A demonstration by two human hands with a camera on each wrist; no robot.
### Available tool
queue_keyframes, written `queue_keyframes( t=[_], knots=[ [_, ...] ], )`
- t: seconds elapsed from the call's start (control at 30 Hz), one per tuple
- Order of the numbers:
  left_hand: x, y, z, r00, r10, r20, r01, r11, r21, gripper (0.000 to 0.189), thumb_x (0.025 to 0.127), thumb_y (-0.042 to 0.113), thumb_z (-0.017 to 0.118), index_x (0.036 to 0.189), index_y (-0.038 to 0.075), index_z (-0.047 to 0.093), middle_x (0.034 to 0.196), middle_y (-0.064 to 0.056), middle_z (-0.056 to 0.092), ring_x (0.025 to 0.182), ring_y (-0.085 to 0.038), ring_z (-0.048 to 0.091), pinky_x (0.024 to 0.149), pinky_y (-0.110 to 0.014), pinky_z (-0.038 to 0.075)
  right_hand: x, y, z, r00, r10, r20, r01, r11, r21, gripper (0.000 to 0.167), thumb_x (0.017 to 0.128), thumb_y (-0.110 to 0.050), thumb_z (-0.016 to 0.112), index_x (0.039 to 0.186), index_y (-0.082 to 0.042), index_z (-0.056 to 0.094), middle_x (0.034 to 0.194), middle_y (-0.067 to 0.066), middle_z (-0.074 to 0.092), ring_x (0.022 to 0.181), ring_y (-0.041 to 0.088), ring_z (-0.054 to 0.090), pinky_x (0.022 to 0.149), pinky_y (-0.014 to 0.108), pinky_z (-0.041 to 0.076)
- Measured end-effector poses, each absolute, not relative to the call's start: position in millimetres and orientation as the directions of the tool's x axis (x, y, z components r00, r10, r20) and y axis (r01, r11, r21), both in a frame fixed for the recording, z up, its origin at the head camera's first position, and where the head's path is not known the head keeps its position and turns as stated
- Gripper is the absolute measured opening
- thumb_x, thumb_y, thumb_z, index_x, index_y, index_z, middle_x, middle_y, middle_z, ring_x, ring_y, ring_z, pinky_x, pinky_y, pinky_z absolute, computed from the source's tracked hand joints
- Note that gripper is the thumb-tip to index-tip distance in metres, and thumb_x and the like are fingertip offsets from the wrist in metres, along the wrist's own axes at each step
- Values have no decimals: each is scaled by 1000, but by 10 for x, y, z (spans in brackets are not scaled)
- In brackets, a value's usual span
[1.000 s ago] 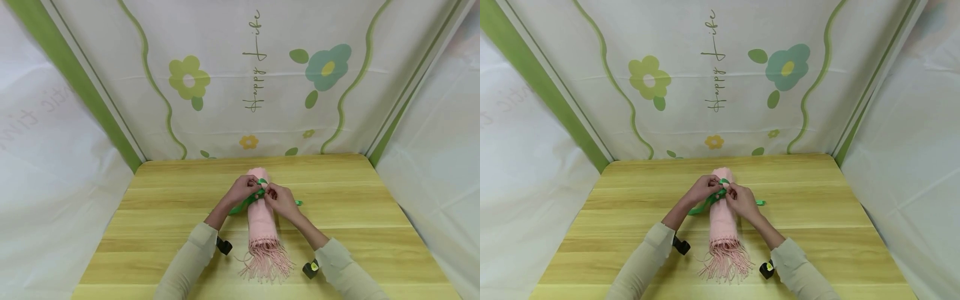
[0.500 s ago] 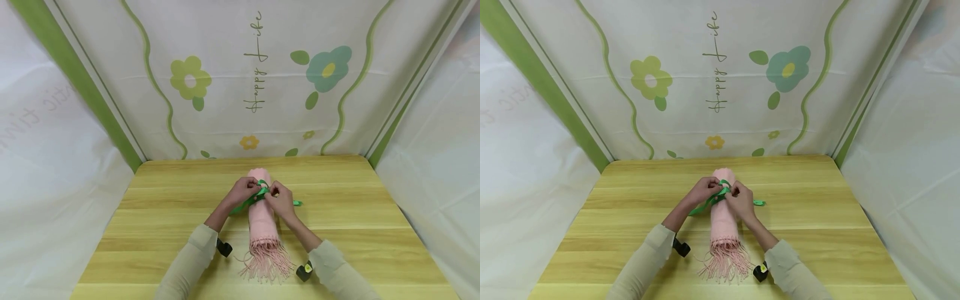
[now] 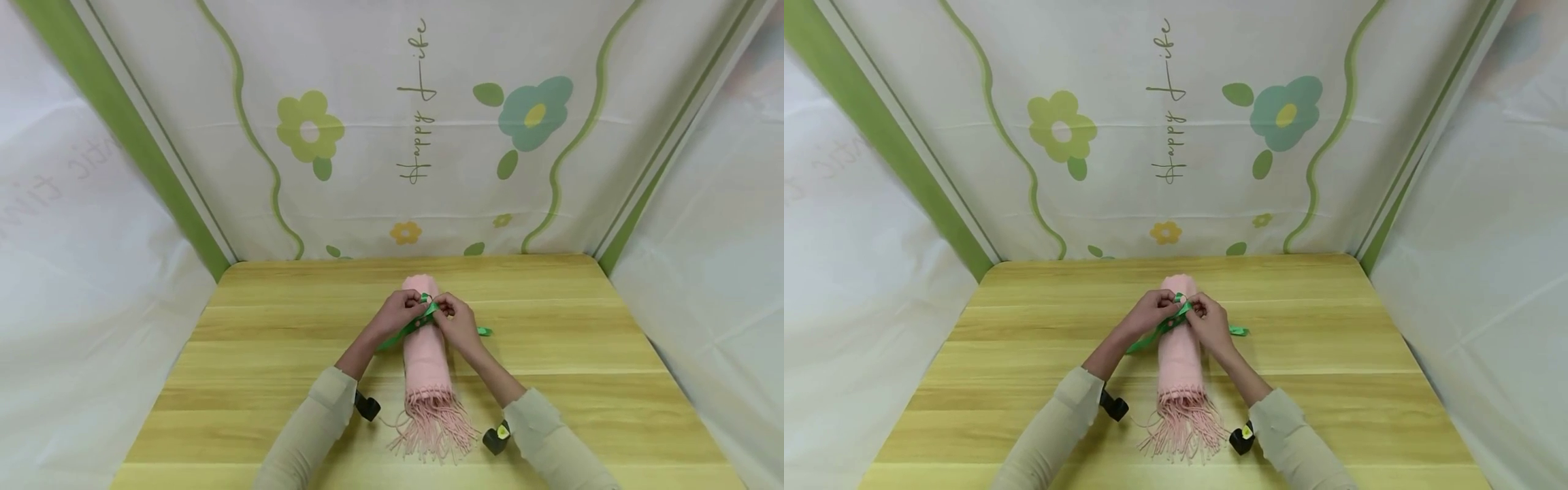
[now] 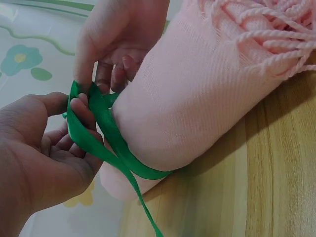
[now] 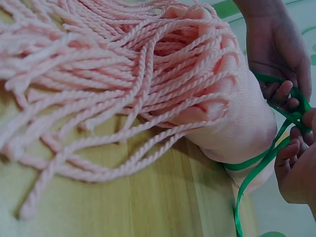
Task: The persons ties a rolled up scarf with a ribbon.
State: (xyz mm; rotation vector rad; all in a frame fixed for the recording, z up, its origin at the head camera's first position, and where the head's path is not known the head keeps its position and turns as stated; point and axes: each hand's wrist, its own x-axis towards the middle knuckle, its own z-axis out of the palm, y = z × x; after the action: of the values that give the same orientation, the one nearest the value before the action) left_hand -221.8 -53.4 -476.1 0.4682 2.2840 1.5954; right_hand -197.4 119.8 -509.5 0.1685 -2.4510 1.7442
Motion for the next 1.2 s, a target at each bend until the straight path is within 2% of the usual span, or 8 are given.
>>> queue_keyframes(
  t=[0.13,0.23,0.43,0.57,0.73,0.87,1.1,1.2],
  knots=[
    [-2223,-536,-4751,-901,429,-64,95,338,937,24,103,25,57,88,6,57,61,3,42,57,-12,39,60,-24,38,-2003,1224,-5115,-986,17,165,-150,323,-934,13,96,-5,57,97,-6,71,81,9,63,68,13,53,57,21,43],
    [-2224,-536,-4756,-904,424,-60,102,349,932,30,103,28,56,82,7,53,59,3,35,56,-13,32,60,-25,34,-2011,1248,-5125,-990,33,134,-118,295,-948,18,100,-7,53,94,-6,70,75,13,60,64,16,51,53,22,41],
    [-2244,-515,-4820,-907,416,-73,84,347,934,33,101,25,59,75,10,47,64,0,48,60,-17,45,63,-28,42,-1987,1277,-5069,-997,44,55,-45,208,-977,24,103,-11,51,94,0,70,80,21,61,72,29,56,59,26,48],
    [-2249,-512,-4829,-931,357,-75,54,339,939,24,100,21,62,82,9,51,69,-1,54,64,-16,51,65,-29,47,-1991,1290,-5030,-996,76,48,-35,163,-986,25,103,-12,52,91,2,69,81,24,61,73,32,57,60,29,51],
    [-2238,-523,-4829,-958,273,-92,-5,304,953,13,100,17,57,98,5,57,74,-5,61,68,-16,59,67,-31,51,-2017,1361,-5045,-990,111,84,-68,148,-987,27,103,-14,52,92,3,69,80,20,61,65,26,54,55,26,48],
    [-2229,-539,-4828,-971,228,-67,2,289,957,24,104,17,43,100,1,61,80,-13,66,69,-20,65,67,-35,56,-2031,1418,-5048,-987,138,86,-66,144,-987,27,102,-14,53,91,3,70,80,22,61,59,18,50,52,23,43],
    [-2215,-610,-4796,-986,164,10,61,309,949,37,105,19,36,94,1,67,77,-16,67,64,-18,61,73,-55,57,-2035,1465,-5051,-979,174,101,-75,152,-986,27,102,-12,51,91,4,70,88,34,60,75,42,56,60,32,52],
    [-2211,-654,-4774,-990,141,-6,32,265,964,39,105,20,37,96,-1,68,81,-17,70,66,-15,64,78,-55,57,-2040,1490,-5045,-976,193,98,-69,150,-986,28,102,-13,50,92,5,70,89,33,62,79,43,57,64,35,54]
  ],
)
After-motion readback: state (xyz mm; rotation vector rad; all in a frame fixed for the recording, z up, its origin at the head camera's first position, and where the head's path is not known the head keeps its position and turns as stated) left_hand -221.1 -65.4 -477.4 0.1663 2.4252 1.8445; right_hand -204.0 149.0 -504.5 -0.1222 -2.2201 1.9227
